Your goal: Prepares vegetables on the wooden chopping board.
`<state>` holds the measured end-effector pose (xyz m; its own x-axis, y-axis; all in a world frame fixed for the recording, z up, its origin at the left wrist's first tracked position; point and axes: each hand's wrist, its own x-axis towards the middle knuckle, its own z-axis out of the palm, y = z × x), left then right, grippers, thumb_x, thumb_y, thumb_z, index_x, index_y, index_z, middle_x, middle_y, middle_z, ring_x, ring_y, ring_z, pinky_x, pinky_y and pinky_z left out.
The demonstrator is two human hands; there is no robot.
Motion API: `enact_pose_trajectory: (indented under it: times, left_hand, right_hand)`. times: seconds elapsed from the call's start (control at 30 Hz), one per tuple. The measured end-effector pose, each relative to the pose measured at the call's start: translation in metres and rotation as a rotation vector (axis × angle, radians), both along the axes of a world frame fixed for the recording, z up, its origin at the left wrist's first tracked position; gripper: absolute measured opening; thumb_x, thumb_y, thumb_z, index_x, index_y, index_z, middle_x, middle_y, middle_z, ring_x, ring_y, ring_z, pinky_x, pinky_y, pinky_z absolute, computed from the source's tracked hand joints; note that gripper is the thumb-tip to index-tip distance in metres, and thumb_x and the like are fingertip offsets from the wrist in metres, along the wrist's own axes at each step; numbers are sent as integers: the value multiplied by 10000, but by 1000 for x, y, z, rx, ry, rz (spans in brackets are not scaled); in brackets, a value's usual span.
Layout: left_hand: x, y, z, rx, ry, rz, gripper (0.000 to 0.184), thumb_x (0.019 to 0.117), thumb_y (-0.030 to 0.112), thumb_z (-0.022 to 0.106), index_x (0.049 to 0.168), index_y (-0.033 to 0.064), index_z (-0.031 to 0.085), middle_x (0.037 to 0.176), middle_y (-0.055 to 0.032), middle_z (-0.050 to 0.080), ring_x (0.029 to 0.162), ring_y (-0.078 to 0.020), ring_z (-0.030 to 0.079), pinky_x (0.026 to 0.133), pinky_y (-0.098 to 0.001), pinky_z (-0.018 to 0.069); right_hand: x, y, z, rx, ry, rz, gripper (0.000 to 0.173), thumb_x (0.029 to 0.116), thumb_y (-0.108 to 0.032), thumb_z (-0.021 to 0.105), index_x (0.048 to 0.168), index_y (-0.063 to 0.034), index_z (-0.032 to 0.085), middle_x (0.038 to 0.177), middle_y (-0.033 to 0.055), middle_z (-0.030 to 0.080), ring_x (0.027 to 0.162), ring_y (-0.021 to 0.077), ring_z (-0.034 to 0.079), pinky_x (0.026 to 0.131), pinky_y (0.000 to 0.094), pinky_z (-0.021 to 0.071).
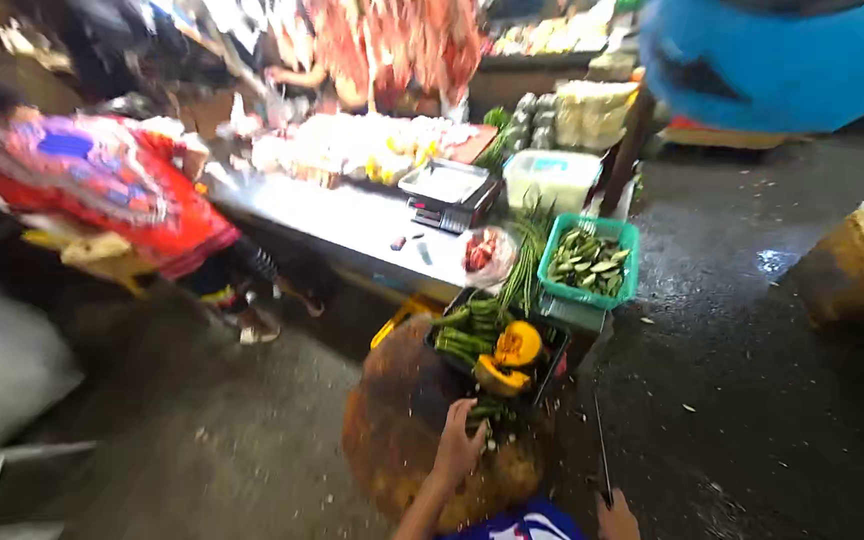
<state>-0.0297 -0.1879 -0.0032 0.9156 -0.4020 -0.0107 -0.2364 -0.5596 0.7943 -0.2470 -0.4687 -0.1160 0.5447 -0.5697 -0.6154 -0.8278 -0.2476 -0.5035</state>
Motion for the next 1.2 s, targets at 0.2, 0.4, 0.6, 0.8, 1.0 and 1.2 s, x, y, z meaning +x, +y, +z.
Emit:
enact_pose_trajectory:
  times: [0.2, 0.4, 0.6, 0.8, 1.0, 1.2]
  left_hand:
    - [-17, 15, -14, -50, 62, 64, 515, 965, 243, 684, 1438, 88, 550, 1319, -92, 641, 1087, -136, 679, 936, -324, 588]
    - [-32, 44, -25, 18, 59, 95, 343, 997, 249, 630, 1308, 107, 658, 1092, -11, 729, 916, -68, 698, 856, -283, 600]
    - [-35, 55, -24, 47, 34, 140, 297, 1014, 291, 613, 1239, 118, 700, 1056, -15, 731, 841, -69, 684, 779, -269, 592]
    - [-33, 52, -2, -88, -111, 214, 240, 1018, 165, 584, 1146, 4, 708, 970, -73, 757, 850, -122, 734, 800, -337, 633]
    - [-20, 29, 8, -198, -206, 231, 262, 1028, 148, 504, 1103, -40, 670, 795, -30, 728, 653, -57, 667, 604, -236, 571]
    - [32, -40, 18, 217, -28, 50, 925, 908, 570, 711, 1561, 22, 350, 1522, -211, 475, 1413, -358, 456, 1177, -545, 378]
  right_hand:
    - [-25, 18, -11, 31, 220, 63, 538, 1061, -360, 470, 1476, -19, 449, 1232, 263, 671, 1114, 404, 684, 945, 599, 545]
    - [-52, 24, -44, 18, 270, -21, 530, 1063, -376, 487, 1458, -23, 465, 1217, 259, 677, 1098, 397, 693, 929, 583, 556]
    - [-60, 29, -63, -2, 273, -30, 476, 1065, -348, 494, 1406, -16, 502, 1155, 259, 698, 1076, 411, 697, 929, 598, 547]
    - [-26, 28, -35, 4, 254, 64, 541, 1067, -365, 470, 1469, -3, 463, 1268, 277, 654, 1195, 422, 643, 1010, 612, 506]
    - [7, 7, -21, 96, 210, -11, 504, 1082, -339, 450, 1488, -43, 412, 1168, 257, 676, 1008, 388, 706, 884, 576, 564]
    - [19, -9, -26, 145, 209, -75, 502, 1087, -357, 454, 1489, -60, 399, 1130, 247, 671, 884, 356, 716, 776, 542, 590]
